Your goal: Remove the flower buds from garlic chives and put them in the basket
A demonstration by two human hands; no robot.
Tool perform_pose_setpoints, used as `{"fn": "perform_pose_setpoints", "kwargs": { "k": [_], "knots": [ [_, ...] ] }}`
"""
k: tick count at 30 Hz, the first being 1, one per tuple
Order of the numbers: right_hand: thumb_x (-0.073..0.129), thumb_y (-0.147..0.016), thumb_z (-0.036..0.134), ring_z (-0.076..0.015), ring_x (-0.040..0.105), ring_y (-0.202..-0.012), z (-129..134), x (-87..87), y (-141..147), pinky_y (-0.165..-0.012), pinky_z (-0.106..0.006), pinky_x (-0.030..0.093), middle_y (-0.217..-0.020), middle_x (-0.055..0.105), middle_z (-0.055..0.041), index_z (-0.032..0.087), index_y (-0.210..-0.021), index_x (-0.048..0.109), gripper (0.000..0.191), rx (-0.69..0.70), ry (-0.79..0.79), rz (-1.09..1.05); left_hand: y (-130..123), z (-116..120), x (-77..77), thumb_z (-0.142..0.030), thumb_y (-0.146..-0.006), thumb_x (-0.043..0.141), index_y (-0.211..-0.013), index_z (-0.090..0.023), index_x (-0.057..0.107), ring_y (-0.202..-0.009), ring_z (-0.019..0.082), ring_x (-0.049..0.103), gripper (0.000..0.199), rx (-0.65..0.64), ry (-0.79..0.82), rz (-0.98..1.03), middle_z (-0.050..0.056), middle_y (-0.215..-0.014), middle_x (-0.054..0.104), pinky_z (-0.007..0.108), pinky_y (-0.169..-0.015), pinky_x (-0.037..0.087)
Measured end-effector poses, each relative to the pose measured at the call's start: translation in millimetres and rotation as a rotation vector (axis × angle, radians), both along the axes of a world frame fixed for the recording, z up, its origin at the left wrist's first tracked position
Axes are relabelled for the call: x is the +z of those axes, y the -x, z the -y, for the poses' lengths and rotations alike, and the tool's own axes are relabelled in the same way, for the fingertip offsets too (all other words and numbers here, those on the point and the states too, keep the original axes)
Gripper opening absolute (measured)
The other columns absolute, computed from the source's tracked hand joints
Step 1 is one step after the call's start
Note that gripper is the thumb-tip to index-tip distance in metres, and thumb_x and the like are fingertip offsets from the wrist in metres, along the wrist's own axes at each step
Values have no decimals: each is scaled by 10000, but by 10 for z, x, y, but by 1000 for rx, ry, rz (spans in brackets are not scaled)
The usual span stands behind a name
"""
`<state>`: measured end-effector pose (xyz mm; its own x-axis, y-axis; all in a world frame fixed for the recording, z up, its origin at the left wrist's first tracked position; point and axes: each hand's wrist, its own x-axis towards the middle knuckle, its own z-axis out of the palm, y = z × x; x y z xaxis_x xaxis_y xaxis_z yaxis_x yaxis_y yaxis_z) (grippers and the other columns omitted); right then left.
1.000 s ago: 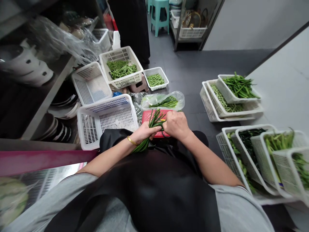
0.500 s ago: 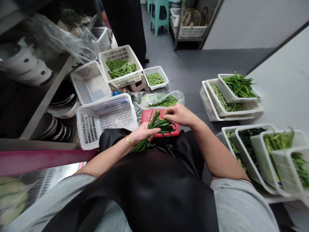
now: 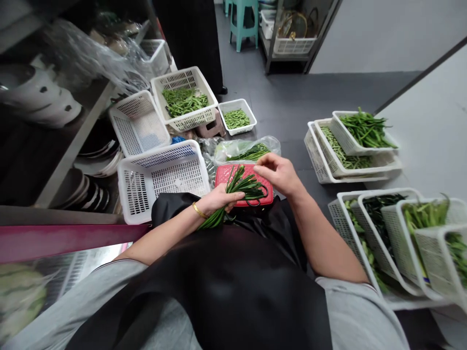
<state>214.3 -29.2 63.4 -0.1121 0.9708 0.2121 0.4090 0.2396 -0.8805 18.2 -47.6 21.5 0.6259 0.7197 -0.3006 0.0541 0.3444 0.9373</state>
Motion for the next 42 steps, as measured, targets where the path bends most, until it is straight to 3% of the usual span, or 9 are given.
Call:
{"fn": "perform_pose_setpoints", "kwargs": {
  "k": [5, 12, 18, 23, 25, 31, 36, 40, 42],
  "knots": [
    [661, -746, 370, -144, 523, -688, 23, 5, 129, -709, -303, 440, -685, 563, -24, 179, -628, 619, 229, 180, -78, 283, -23, 9, -20, -486, -706, 731, -721, -115, 567, -336, 56, 402, 406, 29, -56, -41, -68, -405, 454, 187, -364, 299],
    [557, -792, 372, -143, 560, -653, 64, -86, 64, -624, -272, 442, -727, 650, -34, 155, -807, 670, 245, 315, 205, 181, 11, -29, -88, -517, -701, 724, -858, -101, 598, -330, 73, 424, 462, -28, -4, 9, -75, -392, 462, 188, -367, 329],
    [518, -684, 219, -207, 546, -759, 80, 36, 248, -792, -362, 408, -741, 619, -110, 151, -624, 576, 108, 94, -145, 685, -32, -72, -113, -536, -657, 755, -827, -116, 583, -332, 74, 436, 485, -112, 16, 13, -69, -405, 481, 190, -363, 349],
    [410, -726, 314, -157, 489, -586, 57, -135, 385, -620, -305, 425, -623, 542, -38, 197, -619, 456, 165, -122, 191, 51, 16, -70, -61, -581, -686, 714, -878, -101, 608, -326, 71, 411, 528, -53, -10, 13, -70, -400, 463, 193, -351, 340],
    [390, -742, 318, -159, 495, -587, 101, -213, 360, -617, -306, 431, -635, 545, -37, 200, -640, 458, 170, -190, 196, 1, 34, -55, -59, -582, -680, 718, -912, -102, 605, -328, 70, 407, 545, -34, -4, 16, -74, -406, 465, 193, -349, 342],
    [530, -683, 180, -237, 588, -769, 137, -158, 169, -768, -374, 457, -763, 636, -135, 140, -640, 596, 88, -63, -120, 806, -44, -32, -126, -602, -629, 746, -719, -122, 548, -328, 65, 412, 527, -65, 27, -5, -60, -400, 463, 196, -342, 342],
    [468, -825, 258, -171, 638, -724, 29, 90, -55, -663, -289, 528, -702, 666, -46, 148, -719, 701, 279, -41, -134, 453, -30, -19, -106, -553, -668, 745, -862, -108, 604, -328, 57, 400, 505, -65, 33, 7, -88, -403, 437, 183, -352, 334],
    [533, -864, 278, -209, 642, -994, 163, 199, -194, -822, -390, 529, -1009, 694, -63, 263, -1049, 667, 229, 25, -272, 139, 60, -38, -87, -550, -705, 720, -871, -85, 641, -331, 69, 405, 499, -7, 40, 3, -74, -385, 428, 195, -354, 331],
    [607, -835, 321, -224, 623, -1036, 246, 149, -174, -905, -415, 491, -1056, 677, -72, 270, -1045, 667, 224, 117, -317, 209, 79, -62, -82, -543, -696, 733, -860, -86, 641, -329, 69, 402, 494, 19, 69, 2, -70, -382, 430, 198, -356, 326]
  ]
}}
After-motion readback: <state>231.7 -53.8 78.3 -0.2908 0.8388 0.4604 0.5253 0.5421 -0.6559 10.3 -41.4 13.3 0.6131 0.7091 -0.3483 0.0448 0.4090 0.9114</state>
